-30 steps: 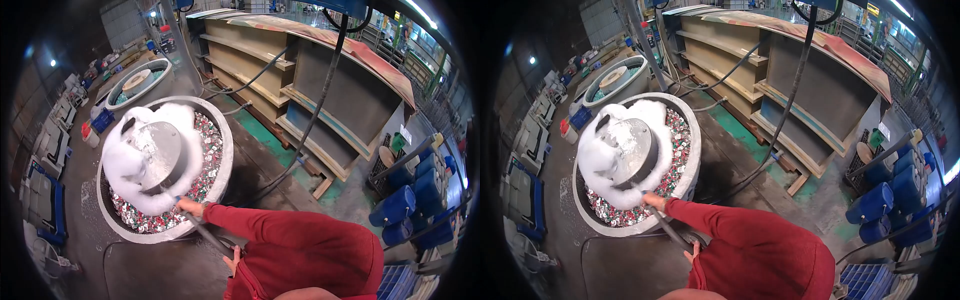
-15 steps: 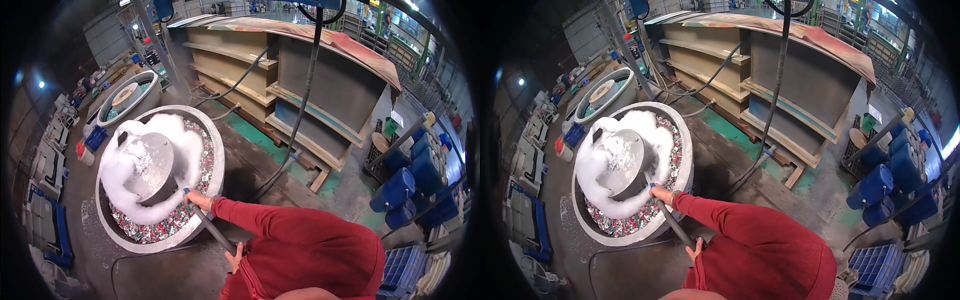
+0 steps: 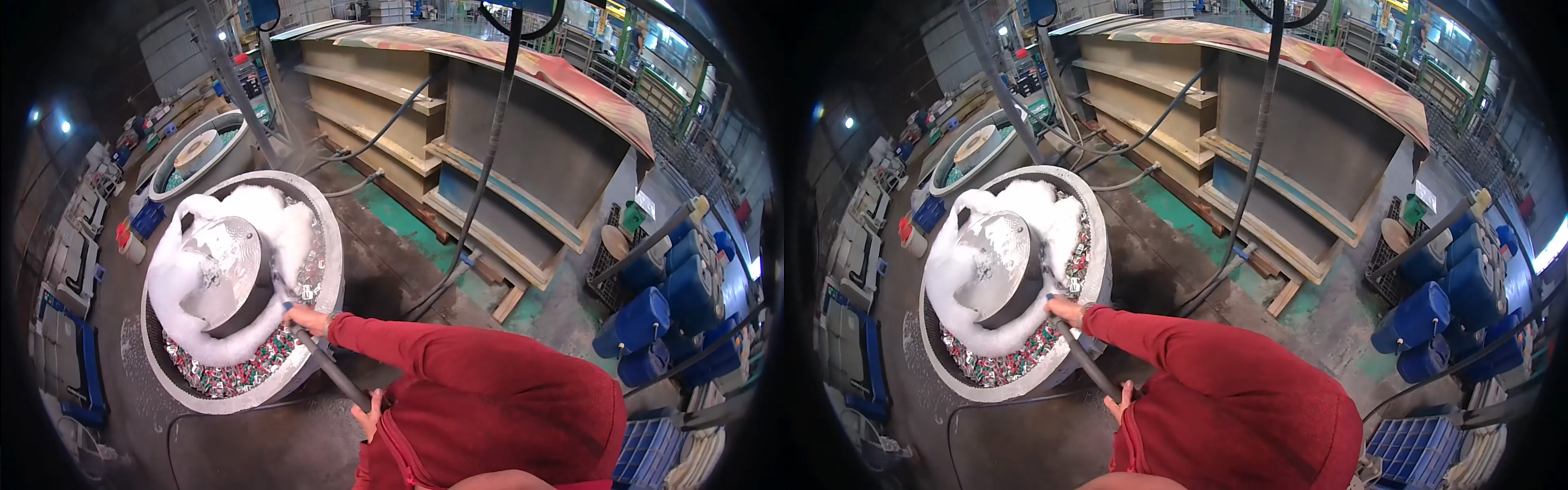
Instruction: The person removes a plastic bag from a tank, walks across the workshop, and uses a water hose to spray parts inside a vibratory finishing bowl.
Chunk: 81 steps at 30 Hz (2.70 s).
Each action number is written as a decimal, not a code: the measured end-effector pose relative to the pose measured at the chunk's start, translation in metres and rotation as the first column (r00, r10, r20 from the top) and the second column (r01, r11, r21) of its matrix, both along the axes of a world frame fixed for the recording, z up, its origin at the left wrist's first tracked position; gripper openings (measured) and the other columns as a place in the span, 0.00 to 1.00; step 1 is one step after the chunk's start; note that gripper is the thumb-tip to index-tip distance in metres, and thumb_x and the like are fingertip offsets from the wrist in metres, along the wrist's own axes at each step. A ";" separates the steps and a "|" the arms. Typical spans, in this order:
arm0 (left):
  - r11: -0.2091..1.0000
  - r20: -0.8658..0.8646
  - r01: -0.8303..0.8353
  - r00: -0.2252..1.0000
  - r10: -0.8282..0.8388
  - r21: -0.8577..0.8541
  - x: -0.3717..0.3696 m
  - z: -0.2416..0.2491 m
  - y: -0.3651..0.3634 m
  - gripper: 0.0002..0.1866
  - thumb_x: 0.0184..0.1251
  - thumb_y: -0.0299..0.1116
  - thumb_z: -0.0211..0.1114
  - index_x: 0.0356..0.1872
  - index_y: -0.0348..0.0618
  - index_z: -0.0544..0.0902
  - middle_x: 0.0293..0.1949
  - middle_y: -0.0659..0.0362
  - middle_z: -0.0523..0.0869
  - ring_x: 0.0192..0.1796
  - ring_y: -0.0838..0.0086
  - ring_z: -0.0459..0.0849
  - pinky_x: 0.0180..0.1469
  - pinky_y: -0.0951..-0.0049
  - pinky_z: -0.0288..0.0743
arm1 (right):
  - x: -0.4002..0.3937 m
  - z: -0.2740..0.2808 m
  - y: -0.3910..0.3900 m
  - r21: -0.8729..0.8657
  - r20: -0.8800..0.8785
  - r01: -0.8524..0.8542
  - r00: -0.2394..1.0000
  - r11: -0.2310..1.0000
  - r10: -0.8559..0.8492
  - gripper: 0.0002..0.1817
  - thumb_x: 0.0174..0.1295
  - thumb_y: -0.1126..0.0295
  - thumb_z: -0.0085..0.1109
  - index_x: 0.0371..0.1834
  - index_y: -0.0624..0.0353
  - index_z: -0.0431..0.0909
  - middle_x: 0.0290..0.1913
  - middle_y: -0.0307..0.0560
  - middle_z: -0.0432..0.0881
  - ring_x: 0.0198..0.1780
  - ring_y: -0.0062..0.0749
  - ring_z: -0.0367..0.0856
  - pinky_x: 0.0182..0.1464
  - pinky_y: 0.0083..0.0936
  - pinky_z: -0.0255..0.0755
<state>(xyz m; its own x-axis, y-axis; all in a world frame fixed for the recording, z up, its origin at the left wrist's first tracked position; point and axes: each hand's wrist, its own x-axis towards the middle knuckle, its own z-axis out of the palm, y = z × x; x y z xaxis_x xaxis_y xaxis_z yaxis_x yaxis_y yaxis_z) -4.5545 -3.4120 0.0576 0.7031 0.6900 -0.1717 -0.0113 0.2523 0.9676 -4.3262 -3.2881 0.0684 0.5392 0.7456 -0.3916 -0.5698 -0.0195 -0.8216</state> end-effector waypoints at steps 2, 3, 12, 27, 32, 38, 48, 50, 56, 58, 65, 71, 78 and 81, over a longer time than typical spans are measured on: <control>0.999 0.016 0.036 0.999 -0.036 -0.031 0.005 0.010 -0.004 0.11 0.58 0.28 0.64 0.19 0.38 0.74 0.17 0.62 0.75 0.19 0.81 0.70 0.23 0.77 0.63 | -0.001 0.006 0.018 0.127 0.013 -0.090 0.996 0.988 0.089 0.13 0.42 0.72 0.51 0.34 0.55 0.64 0.22 0.42 0.66 0.15 0.27 0.67 0.11 0.30 0.71; 0.997 0.026 0.055 0.998 -0.054 -0.044 0.008 0.014 -0.005 0.11 0.58 0.27 0.63 0.19 0.38 0.74 0.17 0.62 0.75 0.19 0.81 0.70 0.23 0.77 0.63 | -0.010 0.036 0.012 0.128 0.112 -0.120 0.988 0.985 0.105 0.14 0.43 0.71 0.50 0.35 0.55 0.63 0.22 0.42 0.64 0.14 0.28 0.66 0.10 0.31 0.71; 0.998 0.056 0.029 0.998 -0.026 -0.053 0.008 -0.005 -0.007 0.10 0.58 0.26 0.63 0.19 0.38 0.74 0.16 0.62 0.75 0.17 0.81 0.70 0.22 0.78 0.63 | -0.032 0.036 0.025 0.131 0.083 -0.232 0.971 0.964 0.222 0.09 0.42 0.71 0.48 0.28 0.54 0.62 0.19 0.40 0.62 0.12 0.26 0.63 0.08 0.31 0.71; 0.985 -0.016 -0.121 0.993 0.120 -0.125 -0.008 0.021 0.000 0.11 0.57 0.28 0.64 0.21 0.40 0.71 0.17 0.63 0.73 0.18 0.79 0.70 0.22 0.77 0.64 | -0.033 -0.007 0.045 0.044 0.150 -0.050 0.988 0.998 0.043 0.08 0.43 0.69 0.49 0.27 0.59 0.66 0.19 0.42 0.64 0.16 0.27 0.66 0.14 0.30 0.68; 0.990 0.101 0.058 0.994 -0.045 -0.129 -0.003 0.006 0.015 0.11 0.57 0.30 0.64 0.22 0.42 0.70 0.15 0.63 0.70 0.17 0.79 0.69 0.21 0.76 0.64 | -0.049 0.025 0.035 0.116 0.294 -0.244 0.934 0.963 0.201 0.19 0.50 0.51 0.53 0.36 0.53 0.67 0.28 0.37 0.67 0.28 0.24 0.64 0.27 0.33 0.64; 0.988 -0.021 -0.114 0.993 0.113 -0.100 0.024 0.018 -0.007 0.14 0.58 0.33 0.62 0.19 0.43 0.67 0.12 0.64 0.67 0.12 0.80 0.64 0.14 0.77 0.58 | 0.024 -0.028 -0.079 0.184 0.269 -0.504 0.852 0.844 0.450 0.37 0.58 0.45 0.51 0.66 0.53 0.54 0.67 0.55 0.51 0.61 0.59 0.59 0.44 0.49 0.77; 0.934 0.044 -0.237 0.971 0.234 0.267 0.037 0.035 0.013 0.17 0.64 0.36 0.58 0.17 0.44 0.65 0.09 0.66 0.61 0.09 0.84 0.57 0.14 0.80 0.58 | 0.093 -0.199 -0.449 -0.235 -0.103 0.356 0.916 0.904 -0.388 0.27 0.57 0.53 0.56 0.57 0.54 0.68 0.54 0.50 0.74 0.49 0.47 0.76 0.45 0.45 0.75; 0.918 0.084 -0.283 0.959 0.270 0.278 0.034 0.037 0.014 0.16 0.62 0.36 0.61 0.18 0.44 0.67 0.07 0.67 0.60 0.10 0.83 0.57 0.16 0.79 0.58 | 0.064 -0.280 -0.530 -0.602 0.346 0.596 0.794 0.532 -0.499 0.15 0.52 0.61 0.55 0.37 0.60 0.79 0.40 0.59 0.79 0.43 0.46 0.80 0.40 0.38 0.75; 0.889 0.046 -0.381 0.923 0.382 0.254 0.038 0.032 0.026 0.17 0.61 0.36 0.62 0.17 0.45 0.66 0.07 0.67 0.59 0.10 0.84 0.55 0.15 0.79 0.58 | -0.077 -0.255 -0.608 -0.913 0.398 0.392 0.806 -0.110 -0.437 0.16 0.51 0.63 0.50 0.33 0.63 0.81 0.37 0.64 0.80 0.46 0.51 0.79 0.47 0.41 0.73; 0.889 0.027 -0.372 0.925 0.379 0.267 0.040 0.026 0.035 0.18 0.62 0.42 0.60 0.19 0.43 0.68 0.07 0.66 0.58 0.09 0.83 0.55 0.15 0.79 0.58 | -0.081 -0.368 -0.619 -0.940 0.331 0.339 0.874 -0.040 -0.355 0.15 0.51 0.66 0.49 0.31 0.65 0.81 0.31 0.62 0.81 0.39 0.52 0.81 0.42 0.42 0.75; 0.881 0.163 -0.400 0.915 0.368 0.253 0.045 0.058 0.004 0.27 0.65 0.56 0.50 0.22 0.40 0.68 0.06 0.64 0.57 0.08 0.80 0.56 0.14 0.81 0.57 | 0.005 -0.313 -0.537 -0.896 0.279 0.347 0.925 0.278 -0.256 0.11 0.50 0.68 0.51 0.28 0.63 0.81 0.26 0.56 0.80 0.31 0.45 0.81 0.34 0.39 0.75; 0.859 0.163 -0.443 0.896 0.413 0.258 0.045 0.056 0.003 0.27 0.64 0.58 0.50 0.22 0.41 0.68 0.07 0.65 0.57 0.09 0.80 0.55 0.13 0.80 0.56 | 0.076 -0.251 -0.453 -0.766 0.341 0.377 0.925 0.521 -0.168 0.08 0.48 0.69 0.53 0.26 0.60 0.80 0.24 0.50 0.80 0.26 0.39 0.80 0.28 0.36 0.74; 0.837 0.146 -0.505 0.863 0.484 0.209 0.046 0.054 0.004 0.26 0.63 0.57 0.51 0.21 0.42 0.68 0.07 0.65 0.57 0.09 0.81 0.55 0.13 0.80 0.55 | 0.066 -0.254 -0.424 -0.728 0.293 0.281 0.952 0.625 -0.087 0.05 0.47 0.69 0.57 0.23 0.57 0.80 0.21 0.44 0.79 0.21 0.32 0.79 0.22 0.31 0.73; 0.856 0.105 -0.492 0.870 0.481 0.159 0.052 0.056 0.002 0.26 0.63 0.56 0.52 0.21 0.42 0.68 0.07 0.66 0.58 0.09 0.81 0.56 0.12 0.80 0.54 | 0.058 -0.276 -0.459 -0.769 0.367 0.289 0.930 0.570 0.024 0.03 0.46 0.70 0.58 0.22 0.56 0.80 0.20 0.41 0.79 0.19 0.29 0.78 0.19 0.30 0.72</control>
<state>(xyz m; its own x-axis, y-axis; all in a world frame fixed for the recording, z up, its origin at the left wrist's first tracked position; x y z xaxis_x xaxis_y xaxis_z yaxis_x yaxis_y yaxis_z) -4.5026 -3.4097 0.1134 0.2745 0.9615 0.0145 -0.1470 0.0270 0.9888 -4.2679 -3.7469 -0.2075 0.8058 0.1163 -0.5806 -0.3484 -0.6997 -0.6238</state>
